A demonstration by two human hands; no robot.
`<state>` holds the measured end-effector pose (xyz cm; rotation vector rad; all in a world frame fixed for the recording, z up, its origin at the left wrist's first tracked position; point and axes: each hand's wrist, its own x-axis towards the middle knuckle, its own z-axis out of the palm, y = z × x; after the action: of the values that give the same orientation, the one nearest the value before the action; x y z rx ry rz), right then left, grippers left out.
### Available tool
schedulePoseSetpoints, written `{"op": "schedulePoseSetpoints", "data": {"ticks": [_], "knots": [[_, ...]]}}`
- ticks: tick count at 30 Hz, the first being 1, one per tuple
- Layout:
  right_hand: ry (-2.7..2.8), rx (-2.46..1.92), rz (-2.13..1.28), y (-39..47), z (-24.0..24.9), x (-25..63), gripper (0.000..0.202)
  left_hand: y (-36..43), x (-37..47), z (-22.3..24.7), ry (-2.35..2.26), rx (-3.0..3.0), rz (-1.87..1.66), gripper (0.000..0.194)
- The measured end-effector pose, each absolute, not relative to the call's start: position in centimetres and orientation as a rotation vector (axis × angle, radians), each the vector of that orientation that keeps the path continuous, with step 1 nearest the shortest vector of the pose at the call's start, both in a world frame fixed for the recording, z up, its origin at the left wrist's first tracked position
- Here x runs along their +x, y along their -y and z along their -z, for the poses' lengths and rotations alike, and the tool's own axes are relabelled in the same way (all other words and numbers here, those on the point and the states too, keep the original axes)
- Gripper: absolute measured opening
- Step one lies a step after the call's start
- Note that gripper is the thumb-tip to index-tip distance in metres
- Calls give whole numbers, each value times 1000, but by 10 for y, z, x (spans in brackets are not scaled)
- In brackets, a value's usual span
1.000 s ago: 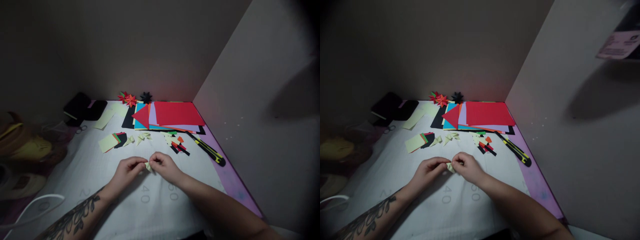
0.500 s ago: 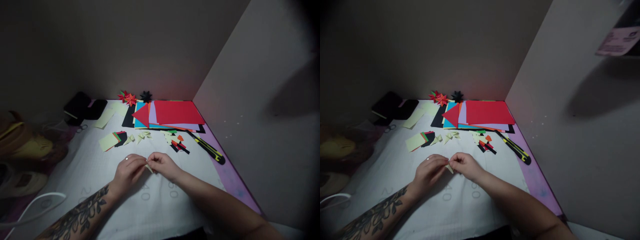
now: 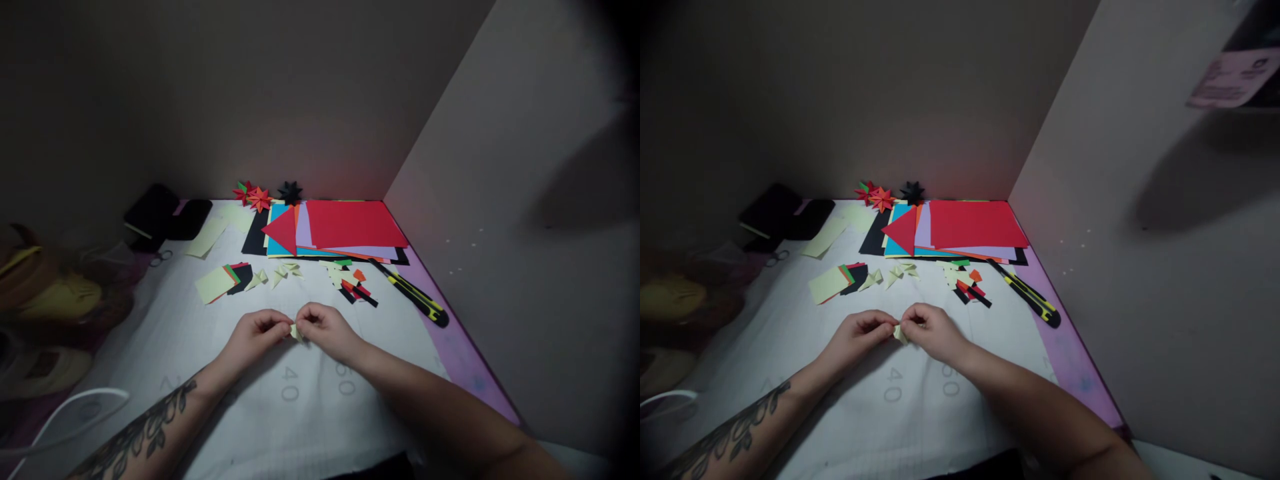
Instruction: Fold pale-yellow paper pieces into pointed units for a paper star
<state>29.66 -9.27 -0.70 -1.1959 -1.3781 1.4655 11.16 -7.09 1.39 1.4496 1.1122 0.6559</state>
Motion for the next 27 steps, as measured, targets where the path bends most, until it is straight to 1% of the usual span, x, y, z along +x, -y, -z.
{"op": "schedulePoseSetpoints", "data": {"ticks": [5, 9, 14, 20, 27], "knots": [[1367, -1193, -1484, 92, 8, 298, 14, 71, 112, -11, -1053, 1446, -626, 18], [1271, -1191, -1531, 90, 8, 298, 19, 72, 112, -8, -1028, 1443, -641, 21], [1131, -1153, -1635, 89, 6, 296, 23, 76, 114, -13, -1166, 1552, -704, 19], [1115, -1175, -1661, 91, 11, 292, 19, 79, 113, -13, -1225, 1640, -758, 17], [1304, -1239, -1474, 92, 9, 292, 6, 81, 114, -14, -1199, 1678, -740, 15]]}}
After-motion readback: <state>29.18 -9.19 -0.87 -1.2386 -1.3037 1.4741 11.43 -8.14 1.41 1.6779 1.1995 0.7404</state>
